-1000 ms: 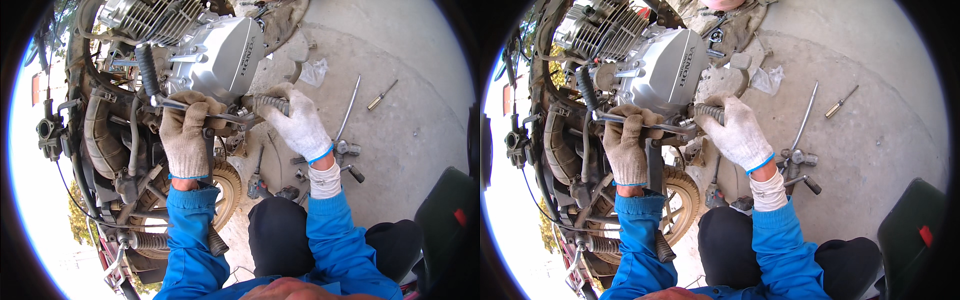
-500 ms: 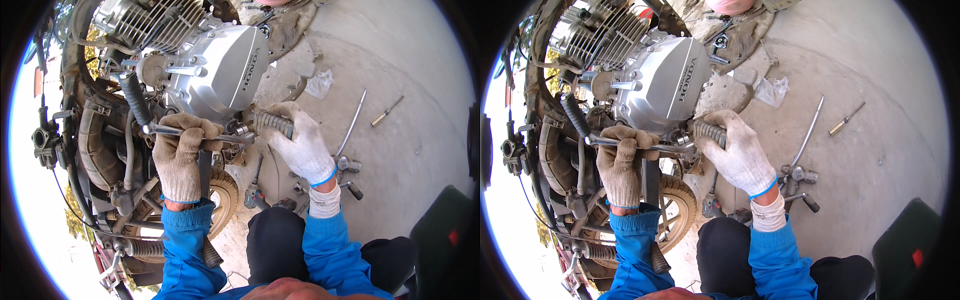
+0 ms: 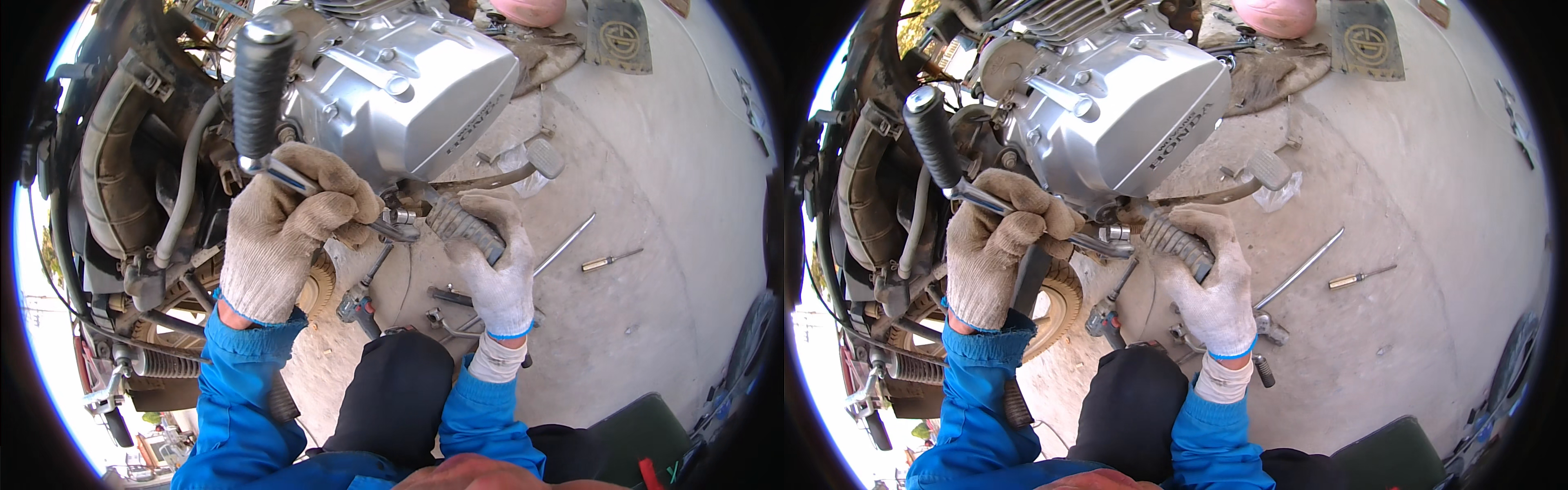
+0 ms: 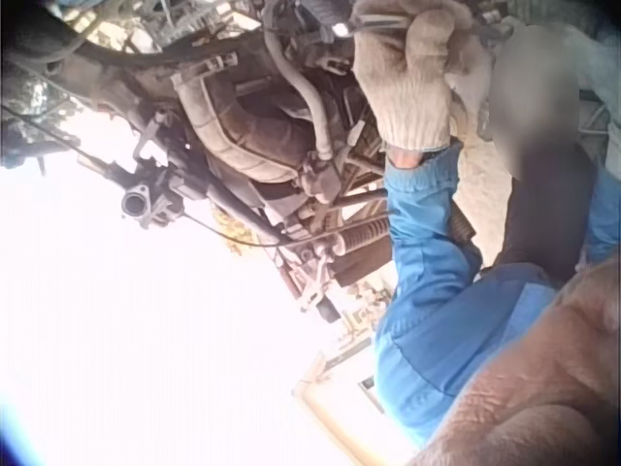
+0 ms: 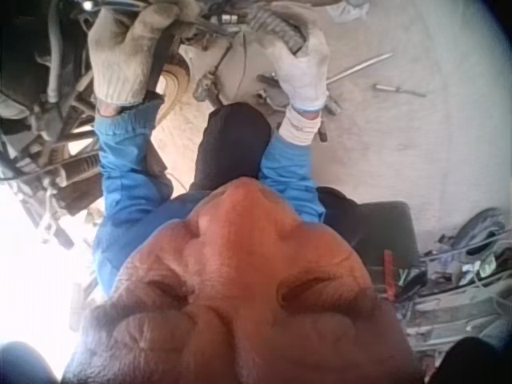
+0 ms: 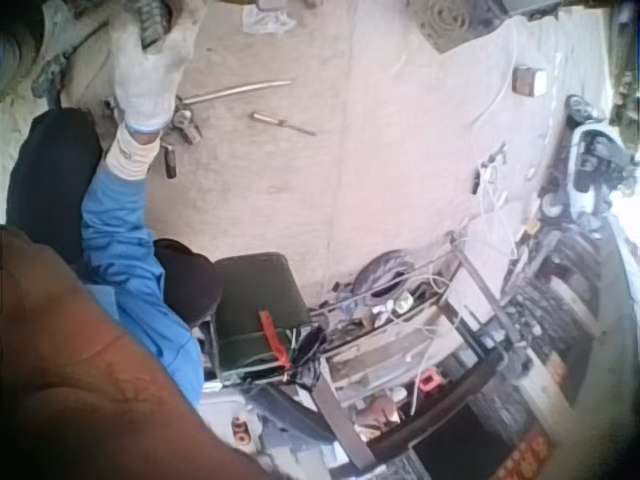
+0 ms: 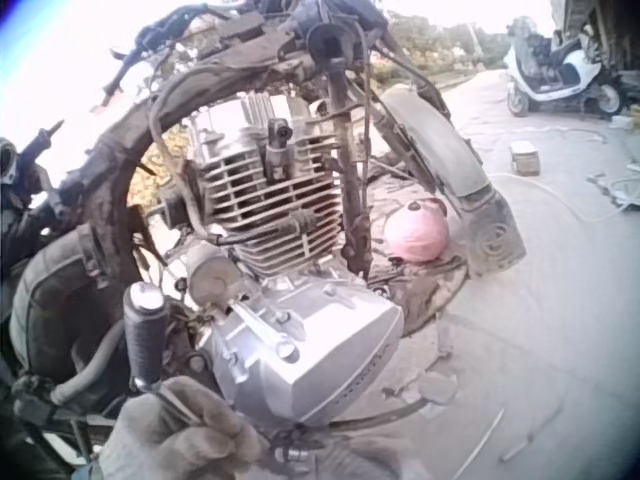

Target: The person kneels beside a motorcycle and uses a hammer and wrench to adjust and tighten components near the engine and frame. They repeatedly strike parts with the hammer and use the wrench to turn fasteners.

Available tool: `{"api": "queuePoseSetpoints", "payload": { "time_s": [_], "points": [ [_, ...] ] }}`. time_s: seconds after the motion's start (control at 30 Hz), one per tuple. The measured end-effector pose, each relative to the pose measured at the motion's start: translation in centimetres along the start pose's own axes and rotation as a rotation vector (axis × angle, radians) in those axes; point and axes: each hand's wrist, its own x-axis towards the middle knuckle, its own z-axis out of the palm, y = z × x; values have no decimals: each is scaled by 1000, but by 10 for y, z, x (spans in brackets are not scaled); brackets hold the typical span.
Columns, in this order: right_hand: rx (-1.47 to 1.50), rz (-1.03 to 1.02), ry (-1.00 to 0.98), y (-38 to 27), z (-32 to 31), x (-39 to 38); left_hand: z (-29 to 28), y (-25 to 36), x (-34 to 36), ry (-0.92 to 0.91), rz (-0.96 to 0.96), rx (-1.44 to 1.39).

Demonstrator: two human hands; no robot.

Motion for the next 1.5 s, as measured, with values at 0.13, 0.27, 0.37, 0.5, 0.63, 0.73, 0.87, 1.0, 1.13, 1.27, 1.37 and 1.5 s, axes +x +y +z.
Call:
{"api": "queuePoseSetpoints", "payload": {
  "time_s": [0.13, 0.27, 0.37, 0.5, 0.63, 0.73, 0.87, 1.0, 1.13, 1.27, 1.37, 1.5],
  "points": [
    [4, -45, -15, 2, 0, 1, 1, 4, 0, 12, -67, -29],
    [-29, -31, -7, 6, -1, 2, 0, 5, 2, -4, -69, -28],
    [25, 31, 3, 5, 1, 0, -2, 5, 2, -13, -78, 32],
    [12, 62, 16, 2, 3, 0, 0, 3, 3, -18, -13, 57],
    [77, 80, 1, 1, 1, -3, 1, 4, 5, -23, -6, 58],
    [50, 101, 3, 2, 2, -3, -4, 8, 2, -137, -22, 113],
    [57, 107, 33, 3, 4, -4, -10, 11, -6, -414, -20, 189],
    [287, 158, -9, 19, -5, -30, -10, 8, -8, -570, -5, 304],
    [-430, 361, 552, 62, -29, -107, -19, 18, -13, -357, 149, 392],
    [-1389, 362, 810, 108, -26, -189, -29, 39, -22, -95, 361, 276],
    [-1422, 450, 841, 118, -15, -234, -41, 54, -27, -45, 274, 153],
    [-1294, 786, 384, 122, 6, -264, -48, 51, -26, -72, 350, 133]
  ]
}}
